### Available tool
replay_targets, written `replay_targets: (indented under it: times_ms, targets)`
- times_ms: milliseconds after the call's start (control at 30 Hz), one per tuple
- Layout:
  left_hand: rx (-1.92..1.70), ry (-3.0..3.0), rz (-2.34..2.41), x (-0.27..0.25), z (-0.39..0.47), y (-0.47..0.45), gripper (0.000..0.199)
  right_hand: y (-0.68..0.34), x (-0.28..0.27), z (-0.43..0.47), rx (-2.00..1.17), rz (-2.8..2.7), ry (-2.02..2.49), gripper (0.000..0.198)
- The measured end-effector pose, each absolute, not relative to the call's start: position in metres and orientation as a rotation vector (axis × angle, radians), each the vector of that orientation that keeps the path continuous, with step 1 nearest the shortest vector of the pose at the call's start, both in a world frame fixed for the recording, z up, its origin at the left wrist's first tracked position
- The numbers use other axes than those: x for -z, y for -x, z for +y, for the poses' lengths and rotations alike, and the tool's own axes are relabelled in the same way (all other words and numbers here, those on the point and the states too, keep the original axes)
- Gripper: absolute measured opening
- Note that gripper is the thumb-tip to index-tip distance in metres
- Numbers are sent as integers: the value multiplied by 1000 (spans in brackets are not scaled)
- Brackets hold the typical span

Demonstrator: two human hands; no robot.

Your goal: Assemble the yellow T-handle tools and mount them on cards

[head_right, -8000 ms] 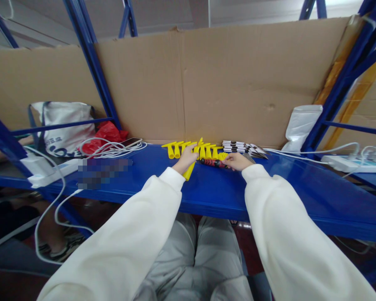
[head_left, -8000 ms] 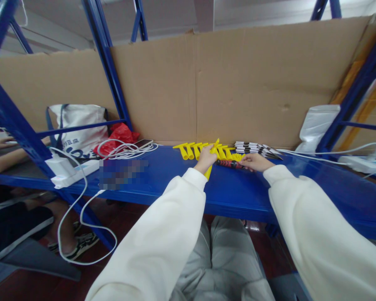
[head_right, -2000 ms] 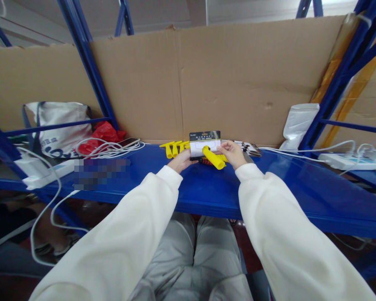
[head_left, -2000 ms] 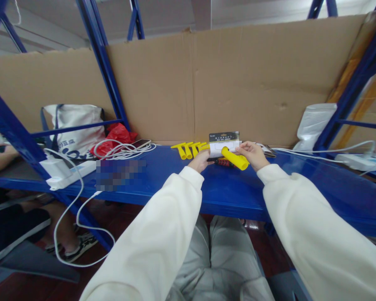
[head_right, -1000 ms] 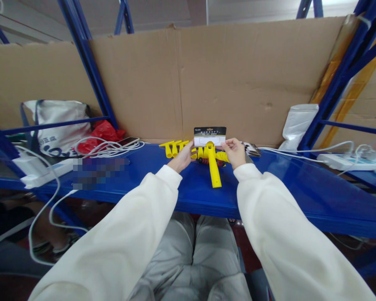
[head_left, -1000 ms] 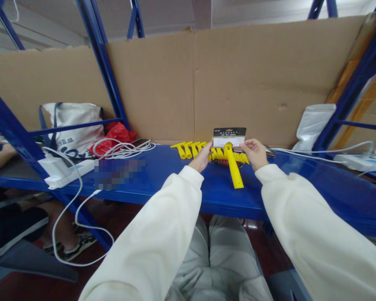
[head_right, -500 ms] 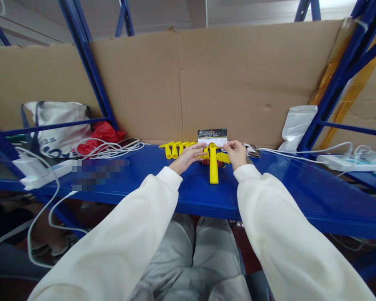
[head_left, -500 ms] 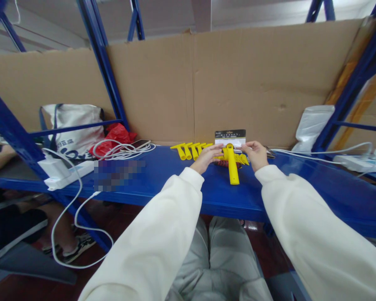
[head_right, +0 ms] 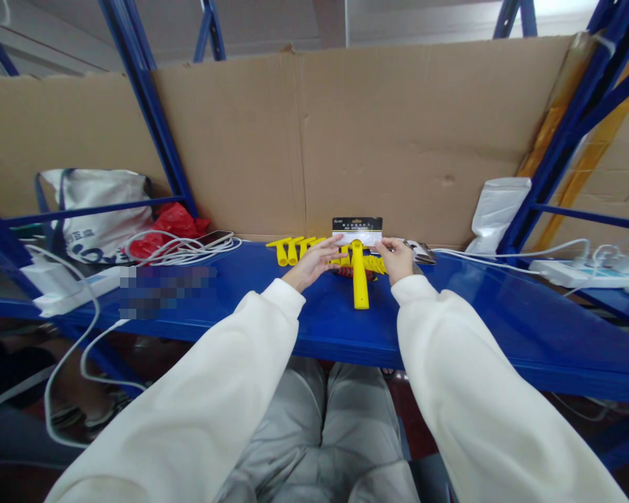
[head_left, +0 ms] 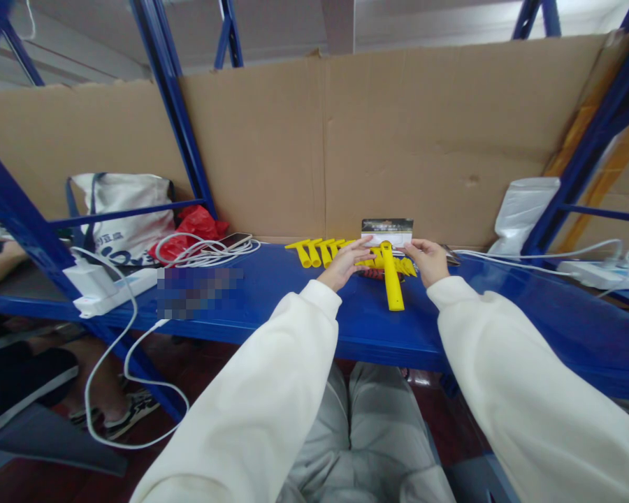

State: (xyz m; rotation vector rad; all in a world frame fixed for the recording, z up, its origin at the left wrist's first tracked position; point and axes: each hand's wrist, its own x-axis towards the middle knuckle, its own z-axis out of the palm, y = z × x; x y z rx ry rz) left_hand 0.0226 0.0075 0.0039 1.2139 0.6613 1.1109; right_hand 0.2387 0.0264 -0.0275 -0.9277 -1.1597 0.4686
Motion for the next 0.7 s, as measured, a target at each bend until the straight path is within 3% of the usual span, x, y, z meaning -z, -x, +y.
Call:
replay_targets:
  times_ms: [267, 700]
  targets:
    - [-1109, -1216, 693, -4, 8, -22, 49, -236, 23, 22, -560, -1133, 910, 56]
    - [-1026, -1320, 731, 0, 10, -22, 51, -227, 24, 19, -569, -1247, 1053, 49]
